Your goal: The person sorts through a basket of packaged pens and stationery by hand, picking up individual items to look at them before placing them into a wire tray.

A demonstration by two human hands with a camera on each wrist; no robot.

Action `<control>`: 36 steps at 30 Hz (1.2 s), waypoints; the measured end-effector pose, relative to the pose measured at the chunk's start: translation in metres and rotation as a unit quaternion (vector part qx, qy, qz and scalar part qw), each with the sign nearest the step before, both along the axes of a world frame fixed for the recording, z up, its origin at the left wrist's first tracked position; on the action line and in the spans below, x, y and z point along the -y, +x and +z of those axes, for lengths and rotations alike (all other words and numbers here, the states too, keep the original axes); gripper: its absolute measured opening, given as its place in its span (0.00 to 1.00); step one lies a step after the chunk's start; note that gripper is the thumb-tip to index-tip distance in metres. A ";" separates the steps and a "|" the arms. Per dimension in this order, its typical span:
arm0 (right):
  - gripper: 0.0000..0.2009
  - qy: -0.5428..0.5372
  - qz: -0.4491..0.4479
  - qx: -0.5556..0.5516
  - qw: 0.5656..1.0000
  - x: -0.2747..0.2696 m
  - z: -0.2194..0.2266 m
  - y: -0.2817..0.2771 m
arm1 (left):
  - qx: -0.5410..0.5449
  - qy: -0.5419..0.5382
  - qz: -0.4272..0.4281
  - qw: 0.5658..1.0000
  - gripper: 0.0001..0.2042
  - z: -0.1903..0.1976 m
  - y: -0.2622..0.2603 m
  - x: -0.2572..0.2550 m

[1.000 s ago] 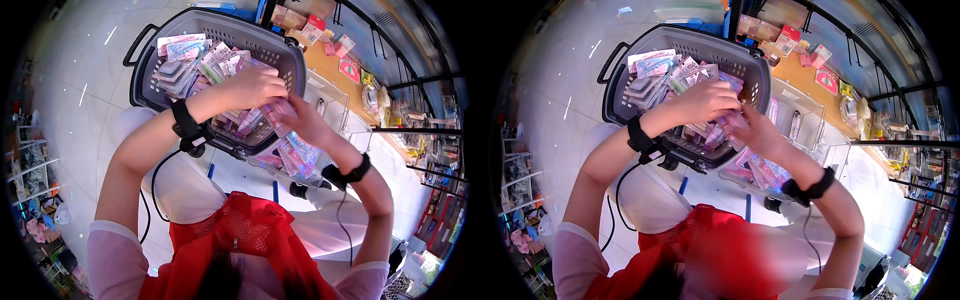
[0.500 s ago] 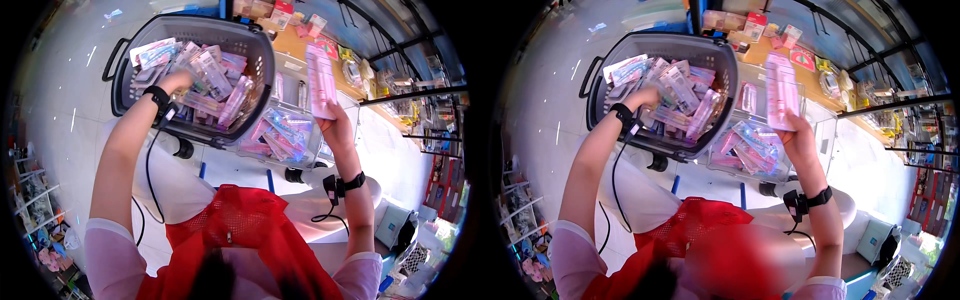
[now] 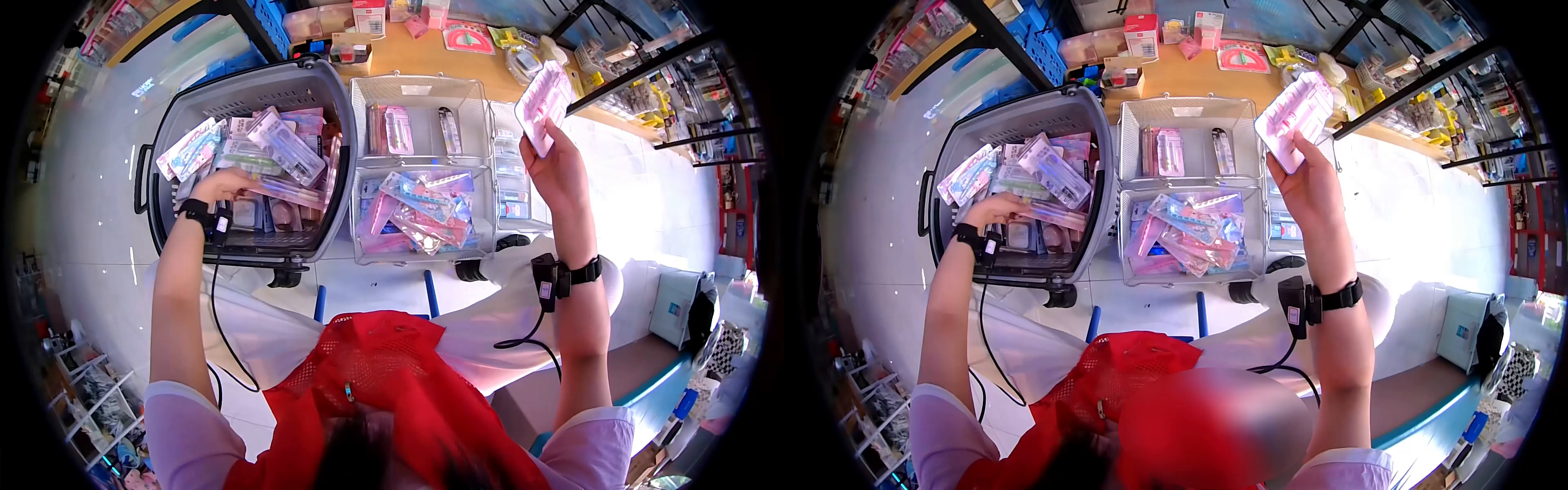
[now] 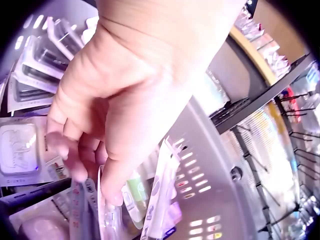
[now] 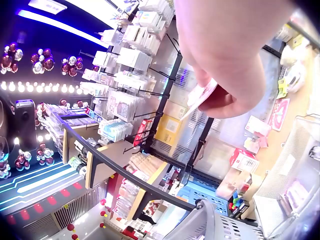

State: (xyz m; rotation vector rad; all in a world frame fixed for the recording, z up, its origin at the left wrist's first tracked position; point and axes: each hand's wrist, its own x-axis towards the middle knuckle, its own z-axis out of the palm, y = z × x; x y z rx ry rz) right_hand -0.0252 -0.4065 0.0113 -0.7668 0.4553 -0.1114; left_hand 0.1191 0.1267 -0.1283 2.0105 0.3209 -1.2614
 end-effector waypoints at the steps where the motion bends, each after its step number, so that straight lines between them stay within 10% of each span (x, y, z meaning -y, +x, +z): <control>1: 0.09 -0.002 -0.006 -0.002 1.000 -0.002 0.004 -0.001 | 0.009 -0.037 0.018 0.999 0.13 0.020 -0.003 0.004; 7: 0.12 -0.010 0.009 0.004 1.000 -0.015 0.010 -0.009 | 0.248 0.117 -0.124 0.954 0.10 0.131 0.001 0.016; 14: 0.14 -0.033 0.145 0.078 0.986 -0.052 0.003 -0.019 | 0.443 -0.146 -0.001 0.884 0.11 0.212 -0.040 0.116; 19: 0.13 0.000 0.273 0.072 0.959 -0.077 0.004 -0.032 | 0.396 -0.266 -0.023 0.879 0.10 0.197 -0.057 0.199; 25: 0.13 -0.039 0.333 0.054 0.941 -0.089 0.007 -0.042 | 0.333 -0.353 0.202 0.851 0.12 0.160 -0.074 0.269; 28: 0.11 -0.231 0.284 -0.012 0.931 -0.083 0.012 -0.044 | 0.196 -0.427 0.253 0.846 0.20 0.152 -0.088 0.284; 31: 0.12 -0.446 0.213 0.015 0.869 -0.081 -0.003 -0.043 | 0.150 -0.430 0.116 0.883 0.21 0.139 -0.114 0.294; 32: 0.15 -0.607 0.212 0.096 0.760 -0.075 -0.013 -0.043 | 0.170 -0.388 0.025 0.906 0.18 0.125 -0.116 0.293; 36: 0.19 -0.656 0.248 0.151 0.696 -0.077 -0.010 -0.052 | 0.143 -0.340 0.040 0.928 0.18 0.123 -0.130 0.288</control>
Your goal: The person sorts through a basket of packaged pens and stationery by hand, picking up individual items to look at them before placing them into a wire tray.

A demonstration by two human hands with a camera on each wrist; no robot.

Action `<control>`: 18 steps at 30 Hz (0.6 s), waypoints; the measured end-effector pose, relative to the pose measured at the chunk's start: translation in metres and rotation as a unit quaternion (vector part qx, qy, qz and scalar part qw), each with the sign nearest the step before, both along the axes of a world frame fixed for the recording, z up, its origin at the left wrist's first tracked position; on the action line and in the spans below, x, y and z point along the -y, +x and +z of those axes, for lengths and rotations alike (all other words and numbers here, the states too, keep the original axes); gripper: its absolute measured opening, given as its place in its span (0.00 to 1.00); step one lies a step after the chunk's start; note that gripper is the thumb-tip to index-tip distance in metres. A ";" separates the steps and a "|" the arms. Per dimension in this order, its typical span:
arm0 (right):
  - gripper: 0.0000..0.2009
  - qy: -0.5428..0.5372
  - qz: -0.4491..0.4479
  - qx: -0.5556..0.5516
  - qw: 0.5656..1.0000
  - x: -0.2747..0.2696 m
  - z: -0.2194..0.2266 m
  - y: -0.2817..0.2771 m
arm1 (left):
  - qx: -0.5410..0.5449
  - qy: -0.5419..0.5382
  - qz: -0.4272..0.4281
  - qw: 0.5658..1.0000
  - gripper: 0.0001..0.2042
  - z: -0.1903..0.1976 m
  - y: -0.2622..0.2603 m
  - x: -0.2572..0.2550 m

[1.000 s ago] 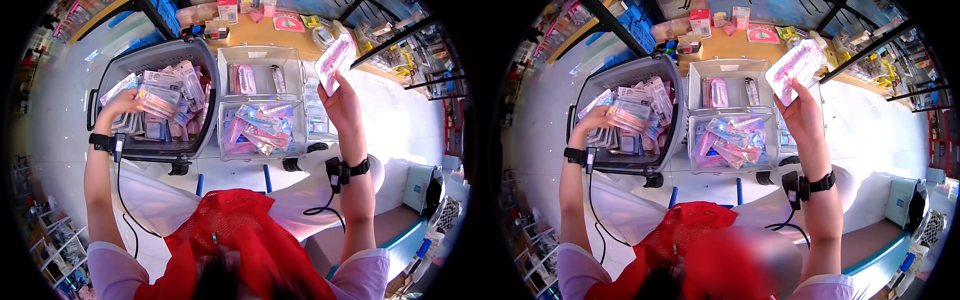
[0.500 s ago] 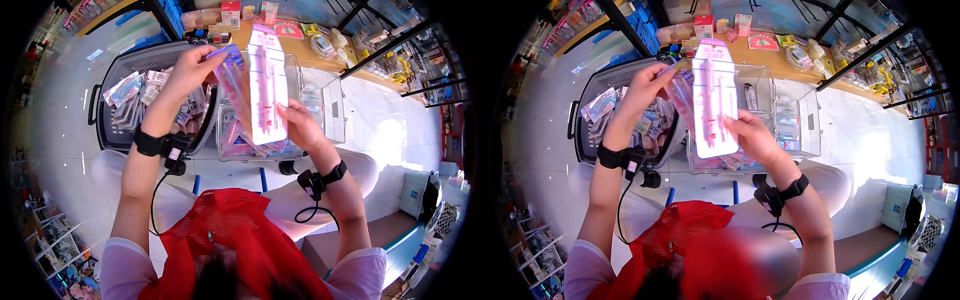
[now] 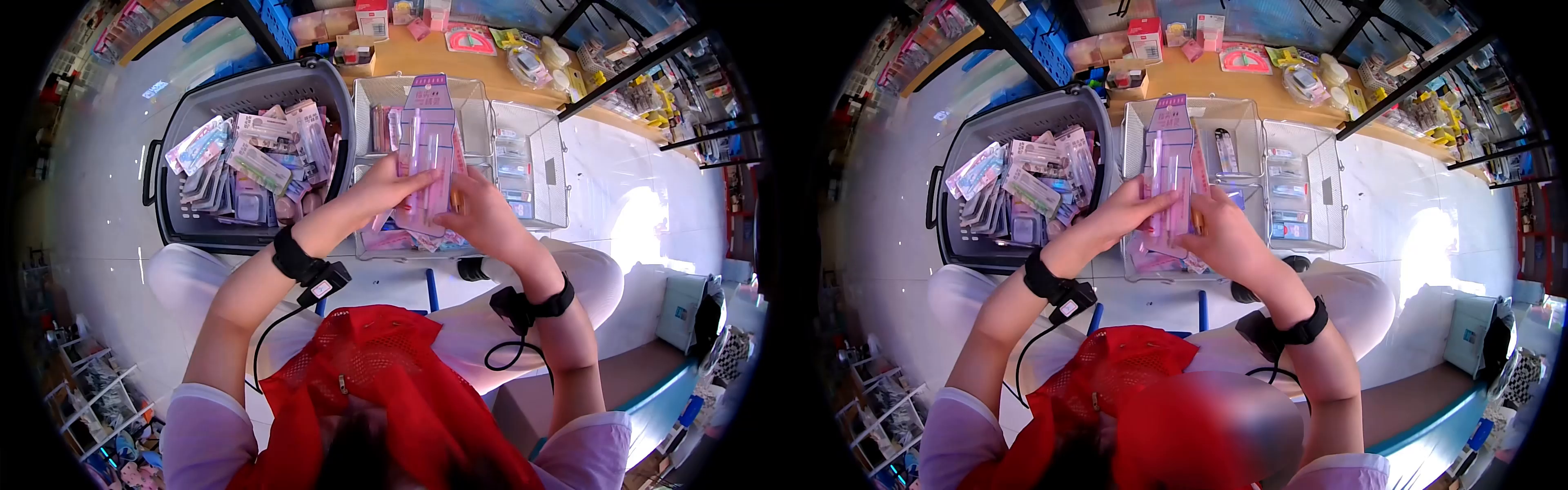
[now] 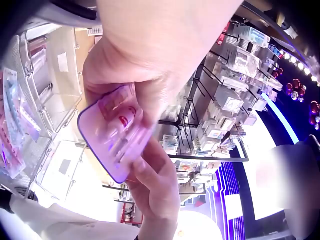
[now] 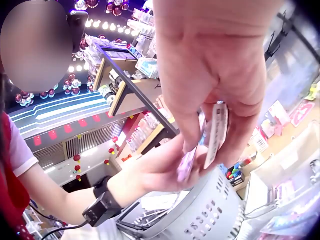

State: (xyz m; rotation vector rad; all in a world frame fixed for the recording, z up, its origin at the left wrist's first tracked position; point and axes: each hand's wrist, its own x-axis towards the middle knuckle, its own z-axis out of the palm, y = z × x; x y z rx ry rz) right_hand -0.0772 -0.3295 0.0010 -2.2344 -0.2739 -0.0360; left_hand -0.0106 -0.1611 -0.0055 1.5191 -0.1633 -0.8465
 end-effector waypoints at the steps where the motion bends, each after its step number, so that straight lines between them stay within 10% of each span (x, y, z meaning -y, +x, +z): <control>1: 0.19 -0.022 0.005 0.018 1.000 0.005 0.002 0.002 | 0.004 -0.001 0.009 1.000 0.18 -0.008 0.003 -0.008; 5: 0.26 0.273 -0.110 -0.208 0.933 0.031 0.010 0.025 | 0.003 -0.008 0.125 0.992 0.15 0.005 0.018 -0.054; 9: 0.29 0.241 -0.165 -0.318 0.902 0.043 -0.012 0.066 | 0.001 0.000 0.197 0.980 0.15 0.010 0.040 -0.118; 14: 0.32 0.368 -0.207 -0.406 0.810 0.025 -0.152 0.133 | -0.008 0.017 0.307 0.951 0.16 0.002 0.047 -0.154; 18: 0.30 0.322 -0.269 -0.390 0.820 -0.027 -0.242 0.176 | -0.055 -0.045 0.321 0.944 0.19 -0.008 0.051 -0.163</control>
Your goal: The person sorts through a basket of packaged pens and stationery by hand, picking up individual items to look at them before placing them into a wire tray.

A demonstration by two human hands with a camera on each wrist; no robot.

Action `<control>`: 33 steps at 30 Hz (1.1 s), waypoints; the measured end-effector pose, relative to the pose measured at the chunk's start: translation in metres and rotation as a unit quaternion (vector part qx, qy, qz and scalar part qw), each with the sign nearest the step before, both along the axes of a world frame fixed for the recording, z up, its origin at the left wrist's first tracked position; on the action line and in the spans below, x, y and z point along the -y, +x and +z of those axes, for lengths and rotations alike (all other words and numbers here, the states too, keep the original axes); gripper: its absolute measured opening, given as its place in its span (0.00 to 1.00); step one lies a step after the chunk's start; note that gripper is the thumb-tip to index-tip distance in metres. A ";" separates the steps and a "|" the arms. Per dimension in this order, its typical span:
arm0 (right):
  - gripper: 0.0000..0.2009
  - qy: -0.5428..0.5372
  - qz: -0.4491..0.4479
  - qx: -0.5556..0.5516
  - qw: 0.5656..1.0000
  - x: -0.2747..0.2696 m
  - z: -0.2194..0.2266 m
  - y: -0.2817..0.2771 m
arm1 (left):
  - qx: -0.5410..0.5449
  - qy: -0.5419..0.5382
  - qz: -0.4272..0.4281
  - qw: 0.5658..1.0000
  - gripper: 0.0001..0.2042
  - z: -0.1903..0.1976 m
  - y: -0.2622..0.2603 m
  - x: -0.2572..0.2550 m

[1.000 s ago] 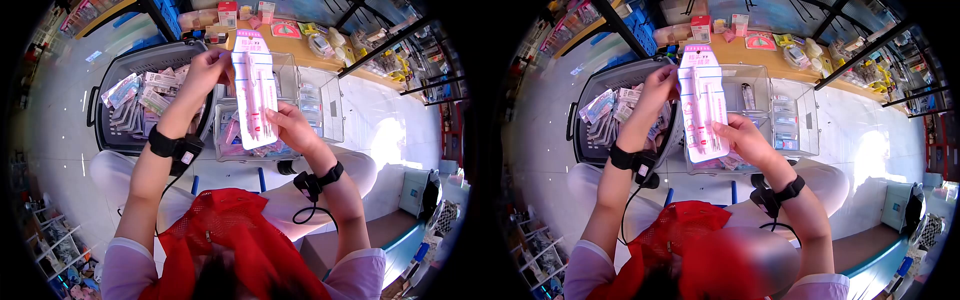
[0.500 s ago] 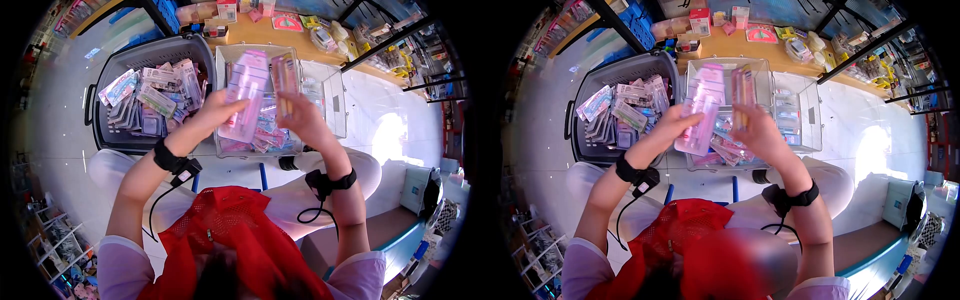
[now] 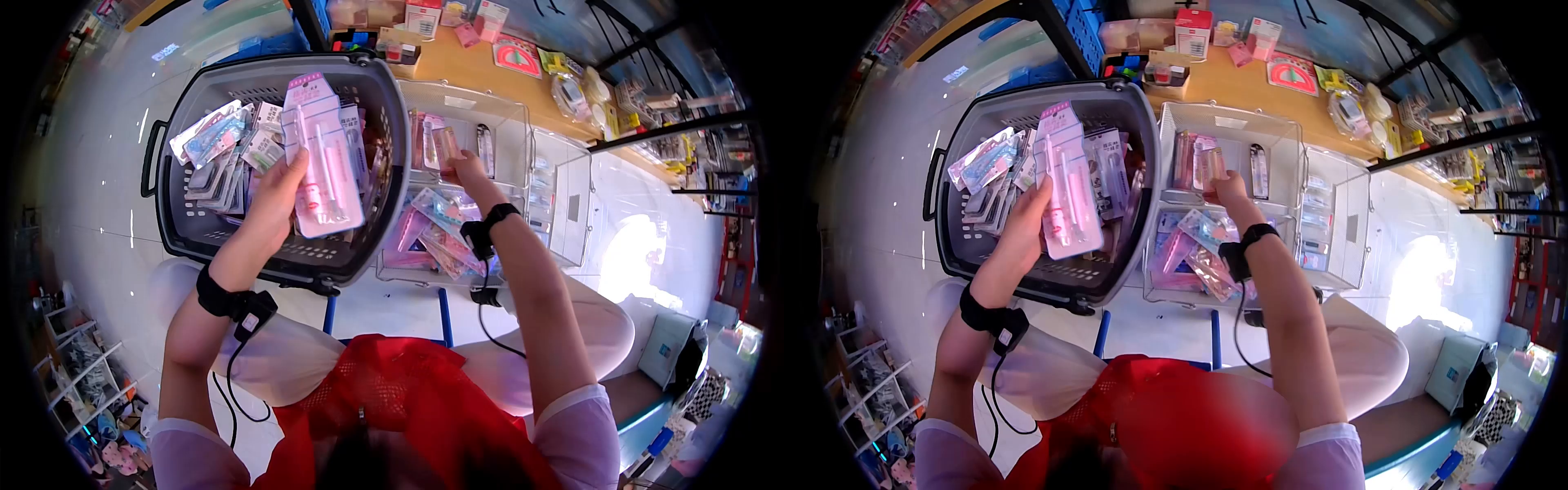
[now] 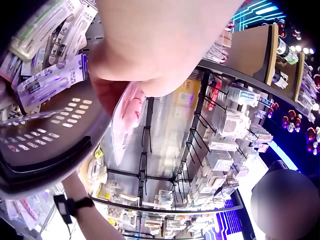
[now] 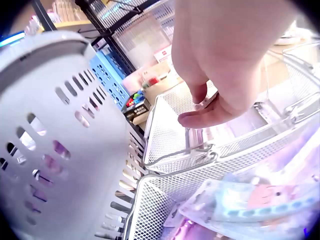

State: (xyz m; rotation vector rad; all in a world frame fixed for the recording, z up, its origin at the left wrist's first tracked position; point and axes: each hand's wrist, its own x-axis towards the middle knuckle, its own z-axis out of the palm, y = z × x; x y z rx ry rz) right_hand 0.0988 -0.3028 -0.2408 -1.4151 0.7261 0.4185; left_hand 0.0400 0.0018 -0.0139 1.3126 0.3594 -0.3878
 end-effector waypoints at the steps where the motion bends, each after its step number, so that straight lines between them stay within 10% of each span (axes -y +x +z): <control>1: 0.30 -0.020 0.001 0.001 1.000 -0.012 -0.018 0.011 | 0.006 -0.014 -0.032 0.999 0.18 -0.001 0.002 -0.004; 11: 0.15 -0.354 0.266 0.022 0.896 -0.072 -0.091 0.064 | -0.041 -0.061 -0.027 0.997 0.16 0.012 0.015 -0.016; 14: 0.17 -0.356 0.174 0.076 0.915 -0.065 -0.069 0.074 | -0.048 -0.053 -0.037 0.997 0.15 0.010 0.017 -0.016; 17: 0.19 -0.007 -0.022 0.135 0.991 -0.049 0.020 0.068 | -0.064 -0.052 -0.049 0.995 0.15 0.012 0.018 -0.017; 19: 0.17 0.176 0.022 0.193 0.965 -0.033 0.096 0.046 | -0.060 -0.052 -0.054 0.995 0.14 0.013 0.017 -0.013; 23: 0.16 0.161 0.344 0.232 0.896 -0.053 0.228 -0.011 | -0.043 -0.070 -0.069 0.994 0.14 0.012 0.011 -0.006; 26: 0.11 -0.045 0.403 0.369 0.836 -0.083 0.243 -0.029 | -0.018 -0.090 -0.074 0.993 0.15 0.005 0.005 0.004; 31: 0.09 0.081 0.317 0.217 0.920 -0.063 0.220 -0.029 | -0.008 -0.069 -0.084 0.994 0.15 0.002 0.005 0.010; 33: 0.09 0.088 0.071 0.163 0.980 -0.039 0.204 -0.020 | 0.023 -0.037 -0.068 0.997 0.15 0.017 0.009 0.012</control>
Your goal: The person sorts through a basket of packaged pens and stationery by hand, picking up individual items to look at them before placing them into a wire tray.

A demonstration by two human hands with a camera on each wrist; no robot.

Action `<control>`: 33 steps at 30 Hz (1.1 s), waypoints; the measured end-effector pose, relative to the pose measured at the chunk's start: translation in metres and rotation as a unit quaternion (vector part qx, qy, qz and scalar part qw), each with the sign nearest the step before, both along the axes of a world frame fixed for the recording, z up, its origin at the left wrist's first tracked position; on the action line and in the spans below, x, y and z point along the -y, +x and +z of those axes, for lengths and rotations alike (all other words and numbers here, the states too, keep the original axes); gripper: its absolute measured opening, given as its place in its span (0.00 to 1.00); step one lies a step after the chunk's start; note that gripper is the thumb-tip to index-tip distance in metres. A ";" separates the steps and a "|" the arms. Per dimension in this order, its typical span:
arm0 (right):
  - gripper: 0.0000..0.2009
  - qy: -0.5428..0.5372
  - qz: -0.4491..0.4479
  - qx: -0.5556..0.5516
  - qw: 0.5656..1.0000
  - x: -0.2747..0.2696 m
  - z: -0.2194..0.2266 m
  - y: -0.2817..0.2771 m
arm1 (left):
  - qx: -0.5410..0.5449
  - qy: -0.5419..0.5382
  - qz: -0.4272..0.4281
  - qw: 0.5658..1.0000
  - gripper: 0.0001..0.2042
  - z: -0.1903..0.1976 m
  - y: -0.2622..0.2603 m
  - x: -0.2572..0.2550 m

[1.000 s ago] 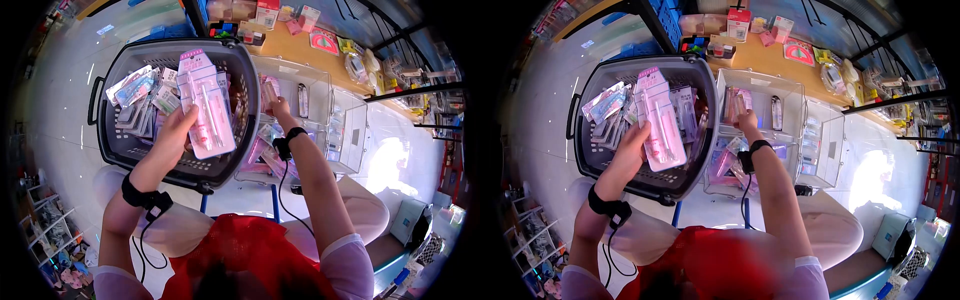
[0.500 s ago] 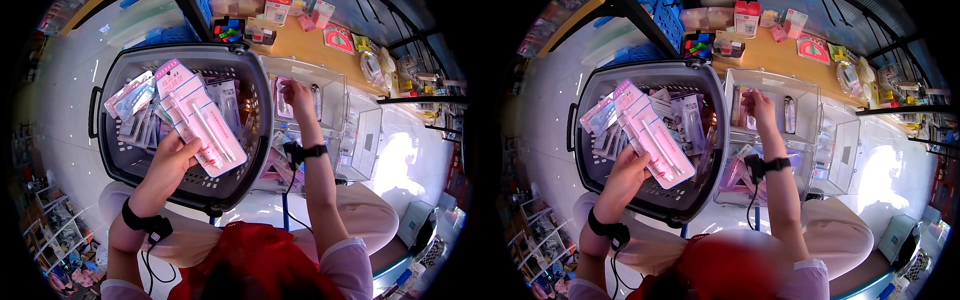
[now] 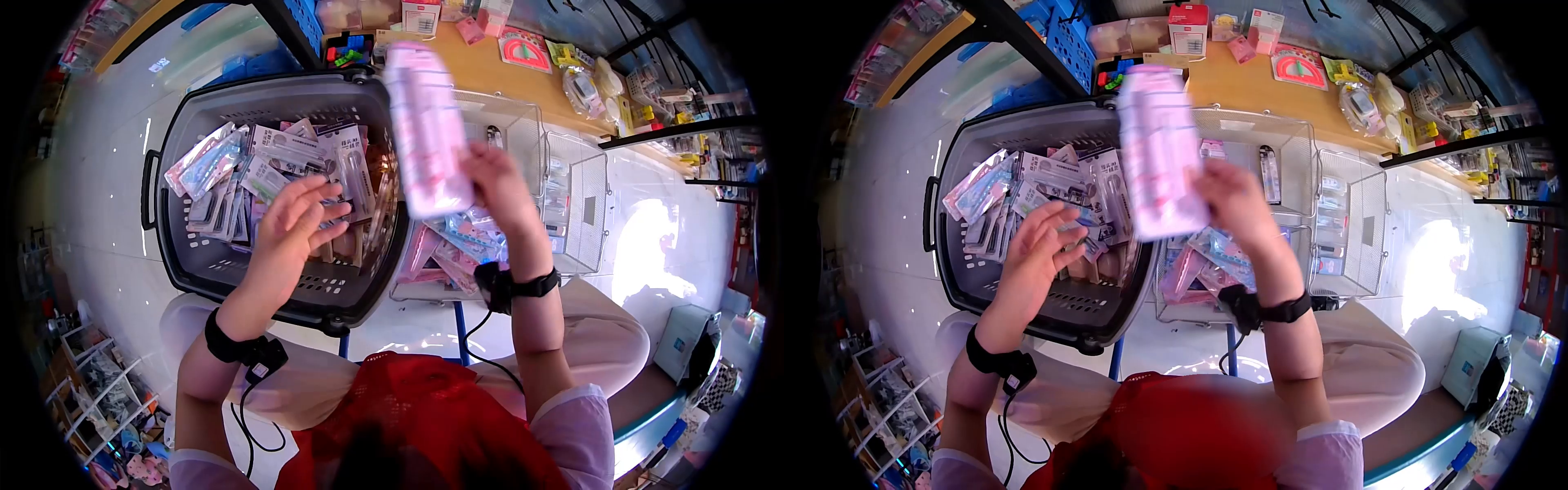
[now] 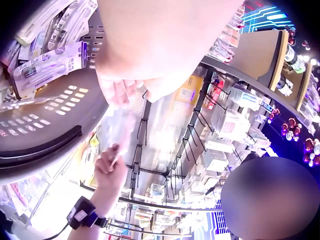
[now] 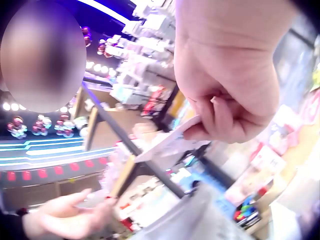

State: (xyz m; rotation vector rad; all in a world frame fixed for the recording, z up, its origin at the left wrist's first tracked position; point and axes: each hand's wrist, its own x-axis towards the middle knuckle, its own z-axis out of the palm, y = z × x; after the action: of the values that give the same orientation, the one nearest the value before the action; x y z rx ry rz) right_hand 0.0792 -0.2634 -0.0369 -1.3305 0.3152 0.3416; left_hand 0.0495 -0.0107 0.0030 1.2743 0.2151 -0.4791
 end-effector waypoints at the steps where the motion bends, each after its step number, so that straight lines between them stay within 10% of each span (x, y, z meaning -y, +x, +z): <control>1: 0.10 -0.039 -0.019 0.013 0.999 0.024 -0.017 0.008 | 0.002 -0.007 0.006 1.000 0.15 0.002 0.002 -0.003; 10: 0.08 -0.241 -0.010 -0.157 0.958 0.063 -0.232 0.054 | -0.025 -0.003 0.020 1.000 0.14 0.004 0.009 -0.017; 13: 0.11 -0.428 0.114 -0.118 0.889 0.079 -0.344 0.079 | -0.036 -0.005 0.033 0.999 0.14 0.005 0.010 -0.019; 23: 0.26 -0.615 -0.090 -0.236 0.747 0.023 -0.382 0.091 | -0.076 -0.003 0.053 0.996 0.14 0.005 0.022 -0.027; 26: 0.24 -0.251 0.026 -0.271 0.929 0.035 -0.329 0.091 | -0.081 -0.019 0.053 0.995 0.13 0.005 0.024 -0.030; 33: 0.17 -0.111 0.013 -0.254 0.961 0.042 -0.283 0.090 | -0.071 -0.016 0.046 0.996 0.14 0.009 0.026 -0.029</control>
State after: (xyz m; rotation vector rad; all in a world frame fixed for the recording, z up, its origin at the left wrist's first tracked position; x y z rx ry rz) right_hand 0.1688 -0.3050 -0.3196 -1.4556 0.7847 0.6880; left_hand 0.0751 0.0187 0.0117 1.1937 0.3835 -0.4920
